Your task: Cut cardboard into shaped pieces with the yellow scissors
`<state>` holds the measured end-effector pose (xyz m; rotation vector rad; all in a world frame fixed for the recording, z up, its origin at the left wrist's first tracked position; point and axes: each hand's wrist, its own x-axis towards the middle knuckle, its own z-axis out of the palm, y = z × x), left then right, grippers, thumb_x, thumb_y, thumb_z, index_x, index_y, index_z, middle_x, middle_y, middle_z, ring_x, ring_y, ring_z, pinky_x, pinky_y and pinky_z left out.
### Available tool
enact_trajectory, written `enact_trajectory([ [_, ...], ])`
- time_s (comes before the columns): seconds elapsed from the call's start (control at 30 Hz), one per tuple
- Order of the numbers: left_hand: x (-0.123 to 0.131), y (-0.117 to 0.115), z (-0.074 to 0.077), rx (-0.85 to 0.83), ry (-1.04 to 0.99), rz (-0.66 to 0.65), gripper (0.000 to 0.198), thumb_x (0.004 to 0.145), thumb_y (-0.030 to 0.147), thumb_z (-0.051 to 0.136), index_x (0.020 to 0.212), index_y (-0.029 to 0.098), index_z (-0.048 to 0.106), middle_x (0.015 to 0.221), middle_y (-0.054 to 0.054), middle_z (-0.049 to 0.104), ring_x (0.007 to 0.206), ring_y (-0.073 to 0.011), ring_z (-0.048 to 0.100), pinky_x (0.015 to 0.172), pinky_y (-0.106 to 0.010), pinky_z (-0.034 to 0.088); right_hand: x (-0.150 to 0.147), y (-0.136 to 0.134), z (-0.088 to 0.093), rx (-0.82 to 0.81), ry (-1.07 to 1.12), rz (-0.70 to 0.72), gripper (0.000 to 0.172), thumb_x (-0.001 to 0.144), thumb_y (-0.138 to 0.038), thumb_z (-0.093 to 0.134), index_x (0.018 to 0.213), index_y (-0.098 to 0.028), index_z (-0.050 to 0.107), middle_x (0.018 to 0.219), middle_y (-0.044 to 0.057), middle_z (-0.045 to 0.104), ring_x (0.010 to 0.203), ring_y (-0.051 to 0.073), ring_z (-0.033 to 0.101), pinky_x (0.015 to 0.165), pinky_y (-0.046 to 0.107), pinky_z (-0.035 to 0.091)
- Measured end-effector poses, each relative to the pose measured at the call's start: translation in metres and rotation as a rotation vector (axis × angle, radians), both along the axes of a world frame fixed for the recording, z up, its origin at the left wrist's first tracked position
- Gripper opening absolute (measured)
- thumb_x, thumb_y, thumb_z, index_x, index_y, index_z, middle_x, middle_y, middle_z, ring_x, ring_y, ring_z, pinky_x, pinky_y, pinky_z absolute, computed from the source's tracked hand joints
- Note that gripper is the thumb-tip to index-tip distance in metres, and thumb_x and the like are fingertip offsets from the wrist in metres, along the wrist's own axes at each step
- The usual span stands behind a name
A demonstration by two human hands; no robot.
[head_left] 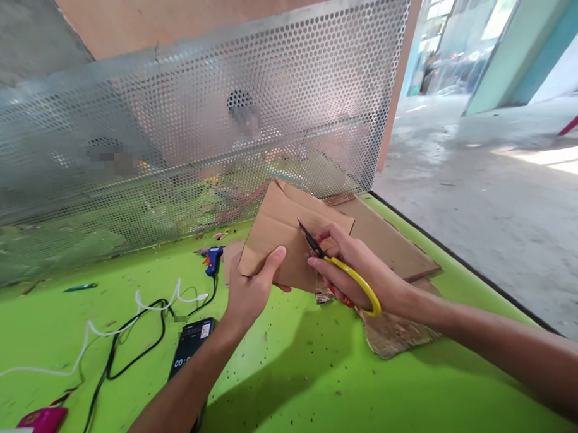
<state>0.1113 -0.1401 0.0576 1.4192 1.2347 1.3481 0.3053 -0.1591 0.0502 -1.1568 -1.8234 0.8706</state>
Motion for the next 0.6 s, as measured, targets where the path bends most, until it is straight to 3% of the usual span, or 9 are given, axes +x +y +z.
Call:
enact_trajectory([
  [0.3,0.0005,-0.0016,-0.0013,0.007,-0.023,0.0,0.027,0.071,0.033,0.081,0.084,0.011,0.072,0.071,-0.002,0.067,0.046,-0.0143,0.06,0.034,-0.027,0.056,-0.0029,-0.0035,-0.0018,-0.014,0.031,-0.011,0.019,0.098,-0.036,0.051,0.107,-0.024,0.039,0.064,-0.007,0.057,0.045,0.011,0.052,0.043,0.021,0.037],
  [0.6,0.003,0.0013,-0.0045,-0.04,-0.066,-0.051,0.036,0.069,0.04,0.084,0.087,0.011,0.073,0.078,-0.005,0.071,0.053,-0.0176,0.065,0.036,-0.03,0.059,0.0033,0.0015,0.0055,0.044,-0.084,-0.116,0.018,0.093,-0.032,0.057,0.099,-0.022,0.043,0.071,-0.002,0.058,0.063,0.017,0.058,0.053,0.026,0.039],
])
